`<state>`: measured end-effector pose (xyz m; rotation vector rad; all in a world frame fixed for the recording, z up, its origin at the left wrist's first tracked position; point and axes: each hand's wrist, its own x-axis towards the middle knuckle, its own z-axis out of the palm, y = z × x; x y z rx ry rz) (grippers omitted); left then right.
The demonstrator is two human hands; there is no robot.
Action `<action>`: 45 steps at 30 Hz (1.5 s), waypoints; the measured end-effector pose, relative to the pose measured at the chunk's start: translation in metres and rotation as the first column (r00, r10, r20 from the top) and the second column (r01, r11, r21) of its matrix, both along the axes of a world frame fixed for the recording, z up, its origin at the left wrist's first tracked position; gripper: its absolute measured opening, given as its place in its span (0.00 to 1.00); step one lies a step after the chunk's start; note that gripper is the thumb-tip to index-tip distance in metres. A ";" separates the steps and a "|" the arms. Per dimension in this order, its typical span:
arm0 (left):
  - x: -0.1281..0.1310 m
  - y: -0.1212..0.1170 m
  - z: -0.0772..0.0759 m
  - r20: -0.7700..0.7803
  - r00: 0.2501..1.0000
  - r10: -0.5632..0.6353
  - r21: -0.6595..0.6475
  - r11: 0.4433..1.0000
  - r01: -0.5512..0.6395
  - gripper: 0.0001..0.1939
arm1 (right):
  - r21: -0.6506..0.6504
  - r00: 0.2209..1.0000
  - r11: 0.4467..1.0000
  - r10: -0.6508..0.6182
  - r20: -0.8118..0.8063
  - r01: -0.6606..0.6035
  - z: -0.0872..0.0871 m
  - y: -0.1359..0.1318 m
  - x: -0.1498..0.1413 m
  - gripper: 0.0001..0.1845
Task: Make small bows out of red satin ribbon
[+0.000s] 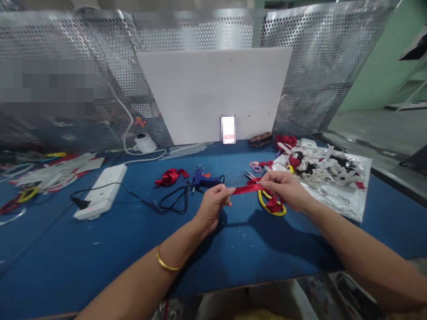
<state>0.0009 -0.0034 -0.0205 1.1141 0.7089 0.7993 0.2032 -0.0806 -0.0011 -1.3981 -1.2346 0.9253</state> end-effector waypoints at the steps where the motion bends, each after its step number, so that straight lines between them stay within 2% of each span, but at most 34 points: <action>1: 0.000 0.001 0.001 0.026 1.000 0.011 -0.032 0.999 -0.010 0.20 | 0.004 1.000 1.000 0.001 -0.014 -0.001 0.000 0.000 0.000 0.18; 5: 0.000 0.005 0.003 0.065 0.996 0.059 -0.093 0.994 -0.053 0.22 | 0.011 0.999 1.000 0.018 -0.037 -0.017 0.000 0.001 0.001 0.17; 9: 0.000 0.005 0.002 -0.009 1.000 0.011 -0.037 0.999 -0.011 0.22 | -0.013 0.999 1.000 0.024 -0.040 -0.025 0.001 0.000 0.000 0.18; 11: 0.000 0.005 0.001 -0.037 0.999 0.028 0.006 1.000 -0.028 0.20 | -0.018 0.999 1.000 0.020 -0.035 -0.020 0.001 -0.001 -0.001 0.18; 16: 0.000 0.006 -0.001 -0.082 0.985 0.153 0.134 0.981 -0.142 0.16 | -0.048 0.998 0.998 0.049 -0.048 -0.052 0.000 0.001 0.002 0.18; 21: -0.003 0.017 -0.006 -0.113 0.935 0.337 0.277 0.914 -0.296 0.10 | -0.102 0.986 0.985 0.131 -0.101 -0.141 0.001 0.001 0.011 0.17; 23: -0.005 0.018 -0.004 -0.138 0.900 0.412 0.401 0.854 -0.330 0.09 | -0.112 0.984 0.982 0.141 -0.114 -0.153 0.002 0.000 0.010 0.16; 24: -0.007 0.017 -0.002 -0.131 0.873 0.470 0.501 0.791 -0.351 0.10 | -0.115 0.983 0.982 0.139 -0.117 -0.152 0.002 -0.001 0.008 0.16; 26: -0.009 0.010 0.004 -0.065 0.817 0.572 0.716 0.597 -0.362 0.15 | -0.121 0.983 0.981 0.138 -0.117 -0.152 0.001 -0.002 0.001 0.16; 27: -0.009 0.006 0.007 -0.023 0.810 0.586 0.789 0.508 -0.345 0.17 | -0.124 0.983 0.979 0.145 -0.116 -0.159 0.000 -0.003 -0.004 0.16; 28: -0.008 0.001 0.009 -0.016 0.840 0.542 0.828 0.478 -0.293 0.17 | -0.127 0.982 0.978 0.153 -0.112 -0.167 -0.002 -0.003 -0.009 0.16; 29: -0.007 -0.004 0.009 -0.050 0.891 0.450 0.836 0.508 -0.210 0.18 | -0.131 0.981 0.975 0.164 -0.107 -0.178 -0.004 -0.004 -0.014 0.16; 31: -0.003 -0.012 0.007 -0.189 0.959 0.213 0.763 0.647 0.006 0.15 | -0.142 0.979 0.971 0.182 -0.088 -0.193 -0.008 -0.005 -0.024 0.16; 33: 0.001 -0.014 0.002 -0.314 0.949 0.019 0.611 0.769 0.187 0.09 | -0.156 0.977 0.965 0.200 -0.074 -0.209 -0.011 -0.005 -0.030 0.16; 35: 0.002 -0.012 -0.001 -0.350 0.933 -0.084 0.475 0.843 0.254 0.11 | -0.167 0.971 0.957 0.224 -0.081 -0.235 -0.012 -0.005 -0.030 0.16; 37: 0.001 -0.006 0.000 -0.309 0.942 -0.131 0.394 0.884 0.252 0.13 | -0.172 0.966 0.952 0.239 -0.095 -0.252 -0.010 -0.004 -0.026 0.15; 40: -0.005 0.004 0.009 -0.261 0.954 -0.148 0.335 0.913 0.234 0.15 | -0.163 0.966 0.955 0.234 -0.107 -0.250 -0.004 -0.004 -0.014 0.15; 42: -0.009 0.009 0.015 -0.281 0.950 -0.139 0.325 0.917 0.230 0.15 | -0.158 0.971 0.961 0.213 -0.108 -0.228 0.000 -0.004 -0.006 0.14; 45: -0.011 0.010 0.019 -0.356 0.925 -0.135 0.361 0.893 0.270 0.15 | -0.155 0.970 0.960 0.219 -0.107 -0.234 0.000 -0.004 -0.004 0.12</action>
